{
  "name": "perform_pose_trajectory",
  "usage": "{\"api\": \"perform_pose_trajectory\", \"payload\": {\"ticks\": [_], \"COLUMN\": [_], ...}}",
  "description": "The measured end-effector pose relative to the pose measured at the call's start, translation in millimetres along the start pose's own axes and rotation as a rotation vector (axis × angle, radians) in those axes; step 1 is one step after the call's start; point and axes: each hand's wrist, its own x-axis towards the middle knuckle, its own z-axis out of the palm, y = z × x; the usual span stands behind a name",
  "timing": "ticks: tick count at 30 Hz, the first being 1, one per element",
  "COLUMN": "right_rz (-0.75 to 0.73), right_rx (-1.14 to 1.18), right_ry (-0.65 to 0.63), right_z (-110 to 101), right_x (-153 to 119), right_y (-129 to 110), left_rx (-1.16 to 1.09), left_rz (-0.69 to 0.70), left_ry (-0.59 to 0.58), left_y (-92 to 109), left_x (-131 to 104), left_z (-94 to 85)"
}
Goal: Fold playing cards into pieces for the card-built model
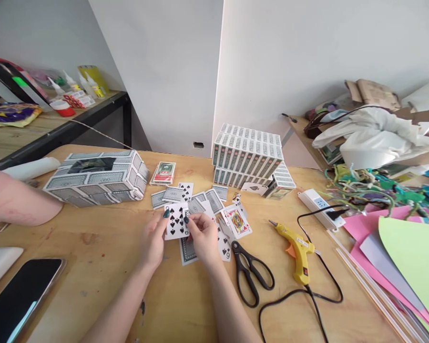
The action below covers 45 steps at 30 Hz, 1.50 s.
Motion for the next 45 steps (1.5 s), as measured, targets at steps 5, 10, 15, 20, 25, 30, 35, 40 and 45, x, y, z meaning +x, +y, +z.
{"api": "perform_pose_trajectory", "payload": {"ticks": [5, 10, 15, 20, 25, 30, 35, 40, 45], "right_rz": [-0.059, -0.132, -0.223, -0.396, -0.342, -0.279, -0.221, -0.127, -0.026], "right_rx": [0.069, -0.004, -0.144, -0.366, -0.431, -0.415, -0.392, -0.281, -0.2], "right_ry": [0.09, 0.046, 0.056, 0.113, 0.187, 0.146, 0.069, 0.02, 0.013], "right_z": [-1.8, -2.8, 0.3, -1.1, -0.4, 0.6, 0.4, 4.9, 10.0], "right_x": [2.5, 0.6, -3.4, -2.9, -4.2, -3.8, -4.8, -8.3, -10.7], "right_y": [-0.4, 1.0, -0.6, -1.1, -0.4, -0.6, -3.7, -6.6, -8.0], "left_rx": [-0.04, 0.146, 0.463, 0.693, 0.548, 0.548, 0.642, 0.671, 0.661], "left_rz": [0.012, 0.092, 0.32, 0.626, 0.46, 0.431, 0.558, 0.596, 0.589], "left_ry": [-0.022, 0.014, 0.016, -0.071, 0.066, 0.066, 0.042, 0.085, 0.114], "left_y": [-10.0, -7.1, -6.9, -5.3, -6.7, -9.4, -7.0, -2.5, 0.5], "left_x": [3.7, 6.7, 8.8, 7.1, 2.8, 2.8, 1.2, -0.9, -0.8], "left_z": [-3.9, -6.7, -12.3, -10.8, -6.7, -9.0, -6.8, -3.0, -4.4]}}
